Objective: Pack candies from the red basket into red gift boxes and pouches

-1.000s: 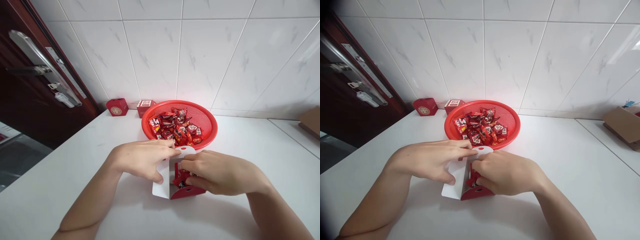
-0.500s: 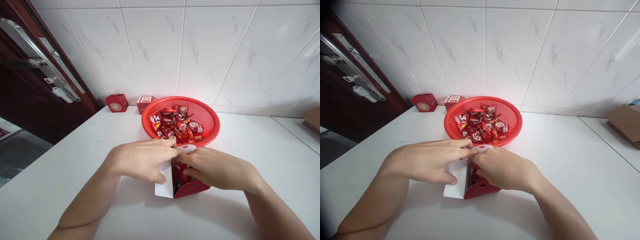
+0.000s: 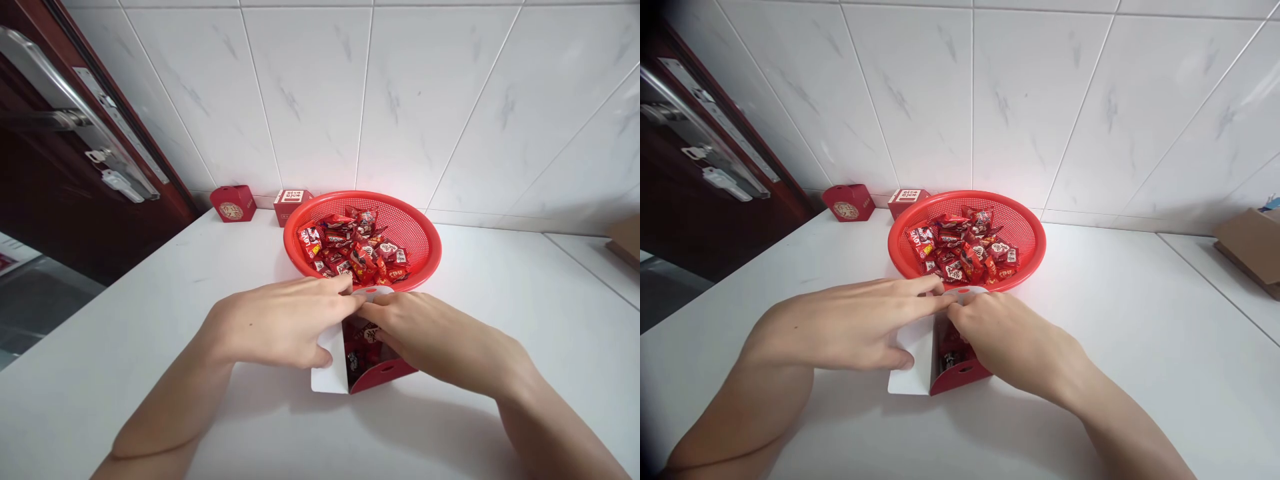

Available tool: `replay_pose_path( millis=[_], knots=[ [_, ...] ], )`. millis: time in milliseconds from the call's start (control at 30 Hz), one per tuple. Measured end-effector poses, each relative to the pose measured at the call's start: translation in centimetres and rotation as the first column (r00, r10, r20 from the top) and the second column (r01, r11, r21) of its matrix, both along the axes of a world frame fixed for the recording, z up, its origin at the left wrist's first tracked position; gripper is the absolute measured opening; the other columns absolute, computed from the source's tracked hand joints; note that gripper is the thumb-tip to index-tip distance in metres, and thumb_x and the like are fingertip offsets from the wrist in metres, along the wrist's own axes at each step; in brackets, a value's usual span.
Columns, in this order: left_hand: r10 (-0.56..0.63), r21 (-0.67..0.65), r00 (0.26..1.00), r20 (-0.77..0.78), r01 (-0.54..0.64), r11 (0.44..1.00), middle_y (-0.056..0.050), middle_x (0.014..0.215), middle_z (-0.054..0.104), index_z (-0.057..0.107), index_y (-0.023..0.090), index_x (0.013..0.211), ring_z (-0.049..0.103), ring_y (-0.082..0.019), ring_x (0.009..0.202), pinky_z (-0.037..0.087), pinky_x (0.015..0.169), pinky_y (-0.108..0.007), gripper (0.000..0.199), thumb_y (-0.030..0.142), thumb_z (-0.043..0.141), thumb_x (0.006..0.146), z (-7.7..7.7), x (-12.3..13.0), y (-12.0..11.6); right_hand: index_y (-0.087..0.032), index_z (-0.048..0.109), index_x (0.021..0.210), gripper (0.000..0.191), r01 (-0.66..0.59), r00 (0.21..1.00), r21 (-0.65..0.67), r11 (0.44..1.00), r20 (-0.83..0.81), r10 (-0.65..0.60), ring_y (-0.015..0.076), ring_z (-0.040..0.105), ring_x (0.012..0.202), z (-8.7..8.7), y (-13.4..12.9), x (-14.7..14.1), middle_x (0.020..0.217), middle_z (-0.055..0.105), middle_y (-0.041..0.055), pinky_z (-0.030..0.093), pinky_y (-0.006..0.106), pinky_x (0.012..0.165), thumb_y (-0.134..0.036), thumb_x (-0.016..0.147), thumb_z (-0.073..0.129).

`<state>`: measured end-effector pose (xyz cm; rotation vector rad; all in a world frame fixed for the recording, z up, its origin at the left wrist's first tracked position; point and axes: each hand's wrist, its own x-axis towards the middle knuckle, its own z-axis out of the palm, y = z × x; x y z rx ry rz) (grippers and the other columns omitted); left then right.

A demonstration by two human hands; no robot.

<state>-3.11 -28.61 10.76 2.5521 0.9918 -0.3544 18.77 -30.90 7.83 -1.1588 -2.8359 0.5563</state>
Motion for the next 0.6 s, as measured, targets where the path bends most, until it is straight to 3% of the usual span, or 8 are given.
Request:
replay_pose_path(
  millis=[133,333,467,600],
  knots=[
    [-0.004,0.016,1.000,0.014,0.004,1.000,-0.007,0.115,0.059,0.057,0.023,0.134,0.063,-0.024,0.090,0.046,0.074,-0.030,0.057,0.025,0.069,0.079,-0.11,-0.07,-0.33,-0.018,0.063,0.093,0.036,0.021,0.997,0.056,0.998,0.076,-0.025,0.0140,0.047,0.058,0.59,-0.42,-0.20,0.081,0.063,0.0024,0.026,0.029,0.052,0.008,0.075,0.046],
    [0.011,0.008,1.000,-0.015,-0.011,1.000,-0.007,0.110,0.059,0.058,0.021,0.130,0.061,-0.021,0.081,0.043,0.065,-0.029,0.052,0.023,0.068,0.079,0.06,0.11,-0.64,-0.017,0.055,0.073,0.029,0.008,0.989,0.064,0.998,0.147,-0.017,0.0103,0.032,0.051,0.84,-0.26,-0.68,0.068,0.055,-0.0013,0.022,0.029,0.050,0.010,0.069,0.046],
    [0.004,-0.008,1.000,0.001,-0.004,1.000,-0.006,0.112,0.058,0.053,0.023,0.139,0.062,-0.021,0.085,0.045,0.069,-0.029,0.062,0.025,0.069,0.080,0.12,0.05,-0.60,-0.017,0.052,0.068,0.029,-0.083,0.992,-0.019,0.996,0.094,0.085,0.0110,0.041,0.059,0.46,-0.37,-0.54,0.080,0.062,0.0021,0.027,0.029,0.054,0.011,0.071,0.046],
    [-0.028,-0.004,0.999,0.027,0.028,1.000,-0.006,0.113,0.059,0.045,0.026,0.146,0.062,-0.023,0.092,0.047,0.077,-0.030,0.070,0.024,0.068,0.080,0.19,-0.06,-0.53,-0.018,0.051,0.066,0.027,-0.152,0.975,-0.080,0.985,0.152,0.163,0.0138,0.045,0.064,-0.09,-0.37,-0.57,0.075,0.061,0.0024,0.027,0.029,0.055,0.009,0.070,0.051]
  ],
)
